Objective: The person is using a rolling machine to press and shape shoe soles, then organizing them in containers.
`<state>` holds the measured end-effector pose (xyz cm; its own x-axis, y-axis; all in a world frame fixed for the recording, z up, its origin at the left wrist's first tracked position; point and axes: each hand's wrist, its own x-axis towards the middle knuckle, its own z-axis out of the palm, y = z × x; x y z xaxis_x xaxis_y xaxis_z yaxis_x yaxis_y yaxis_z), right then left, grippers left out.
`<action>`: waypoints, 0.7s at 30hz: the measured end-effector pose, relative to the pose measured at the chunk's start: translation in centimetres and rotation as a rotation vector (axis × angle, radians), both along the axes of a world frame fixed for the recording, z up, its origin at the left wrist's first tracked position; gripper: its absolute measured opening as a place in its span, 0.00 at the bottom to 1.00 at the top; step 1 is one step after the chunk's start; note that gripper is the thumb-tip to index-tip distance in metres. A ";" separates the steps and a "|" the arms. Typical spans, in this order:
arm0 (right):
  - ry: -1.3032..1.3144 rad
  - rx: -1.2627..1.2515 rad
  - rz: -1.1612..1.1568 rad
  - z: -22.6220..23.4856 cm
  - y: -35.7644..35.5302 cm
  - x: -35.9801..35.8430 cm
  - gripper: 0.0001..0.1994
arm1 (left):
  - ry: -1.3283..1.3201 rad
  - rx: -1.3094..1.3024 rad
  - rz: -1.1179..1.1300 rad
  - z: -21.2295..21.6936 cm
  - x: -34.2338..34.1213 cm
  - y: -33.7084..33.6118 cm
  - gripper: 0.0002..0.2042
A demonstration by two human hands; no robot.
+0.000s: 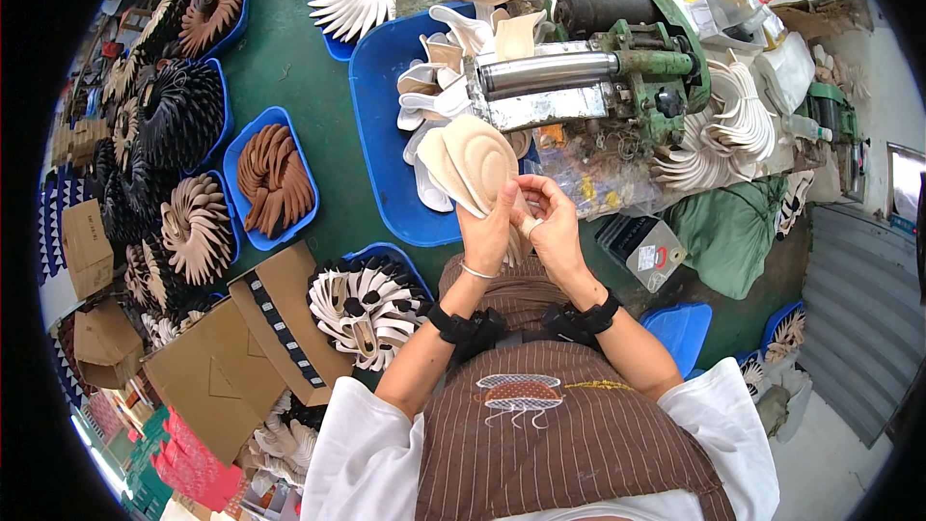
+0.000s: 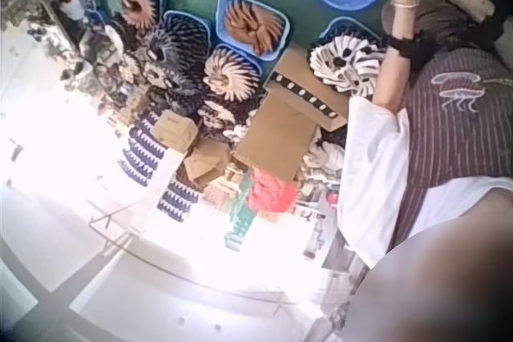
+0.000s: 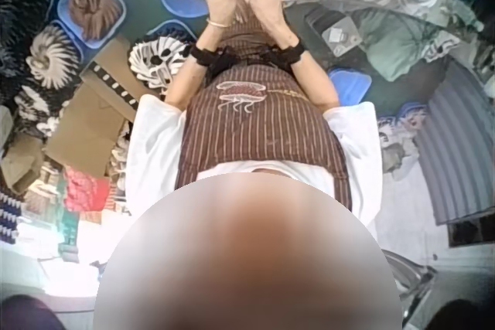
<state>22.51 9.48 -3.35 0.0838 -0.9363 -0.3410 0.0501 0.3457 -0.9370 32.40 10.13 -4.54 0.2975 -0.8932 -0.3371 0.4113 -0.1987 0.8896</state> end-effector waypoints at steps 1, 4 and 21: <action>-0.060 0.071 -0.019 0.0 0.0 0.0 0.22 | -0.024 -0.019 0.001 0.0 0.0 0.0 0.21; -0.096 0.061 -0.160 0.2 0.0 0.6 0.21 | -0.086 -0.042 0.018 0.5 -0.2 -0.1 0.22; -0.100 0.083 -0.253 -3.2 -2.2 -4.8 0.13 | 0.401 0.147 -0.047 0.1 5.2 -0.8 0.26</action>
